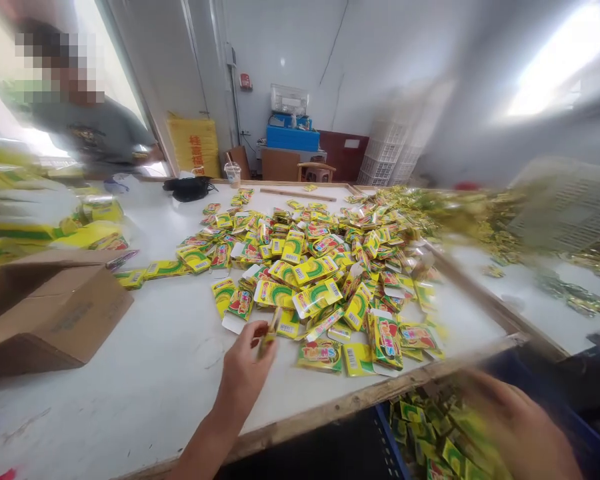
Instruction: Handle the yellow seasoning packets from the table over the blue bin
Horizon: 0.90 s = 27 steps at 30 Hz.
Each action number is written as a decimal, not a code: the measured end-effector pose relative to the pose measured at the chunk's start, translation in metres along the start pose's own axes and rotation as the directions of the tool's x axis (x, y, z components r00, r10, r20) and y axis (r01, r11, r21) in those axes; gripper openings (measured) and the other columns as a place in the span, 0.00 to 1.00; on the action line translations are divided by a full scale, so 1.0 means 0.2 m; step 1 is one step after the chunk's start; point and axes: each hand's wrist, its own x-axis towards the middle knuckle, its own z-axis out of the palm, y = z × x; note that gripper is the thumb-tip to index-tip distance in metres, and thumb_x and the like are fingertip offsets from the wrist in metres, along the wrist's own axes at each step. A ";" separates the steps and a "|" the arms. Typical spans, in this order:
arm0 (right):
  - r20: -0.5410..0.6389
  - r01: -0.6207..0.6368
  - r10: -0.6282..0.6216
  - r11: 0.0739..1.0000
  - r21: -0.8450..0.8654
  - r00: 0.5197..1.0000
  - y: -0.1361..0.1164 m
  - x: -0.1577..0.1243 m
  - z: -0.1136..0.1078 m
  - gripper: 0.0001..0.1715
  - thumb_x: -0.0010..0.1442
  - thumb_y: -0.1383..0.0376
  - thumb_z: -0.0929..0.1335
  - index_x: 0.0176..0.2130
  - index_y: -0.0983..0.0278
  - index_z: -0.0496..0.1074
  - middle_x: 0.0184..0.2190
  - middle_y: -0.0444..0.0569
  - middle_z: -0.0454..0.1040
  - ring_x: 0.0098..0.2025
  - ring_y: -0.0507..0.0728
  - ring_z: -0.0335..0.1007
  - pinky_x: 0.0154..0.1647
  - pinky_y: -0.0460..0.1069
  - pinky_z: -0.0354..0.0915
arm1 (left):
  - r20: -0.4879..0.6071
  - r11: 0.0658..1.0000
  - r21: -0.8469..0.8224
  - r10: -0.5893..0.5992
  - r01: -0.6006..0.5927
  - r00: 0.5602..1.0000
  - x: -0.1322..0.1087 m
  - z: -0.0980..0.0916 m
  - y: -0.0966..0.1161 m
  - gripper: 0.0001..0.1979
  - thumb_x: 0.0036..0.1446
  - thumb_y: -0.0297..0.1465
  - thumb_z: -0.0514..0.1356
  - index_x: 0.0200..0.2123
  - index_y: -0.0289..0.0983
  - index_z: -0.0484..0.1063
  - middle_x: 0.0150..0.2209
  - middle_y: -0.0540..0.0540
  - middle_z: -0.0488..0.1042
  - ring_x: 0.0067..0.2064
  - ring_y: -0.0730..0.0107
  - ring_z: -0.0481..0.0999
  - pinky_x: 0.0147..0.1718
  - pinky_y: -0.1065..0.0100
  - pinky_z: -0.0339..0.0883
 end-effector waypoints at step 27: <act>0.625 -0.276 -0.209 0.761 0.587 0.752 -0.72 -0.31 1.20 0.11 0.57 0.66 0.71 0.40 0.57 0.82 0.34 0.48 0.78 0.37 0.56 0.72 0.40 0.49 0.65 | 0.358 0.723 -0.465 -0.375 0.512 0.855 -0.31 -0.24 0.03 0.12 0.55 0.33 0.63 0.44 0.42 0.78 0.44 0.50 0.80 0.51 0.58 0.73 0.53 0.61 0.64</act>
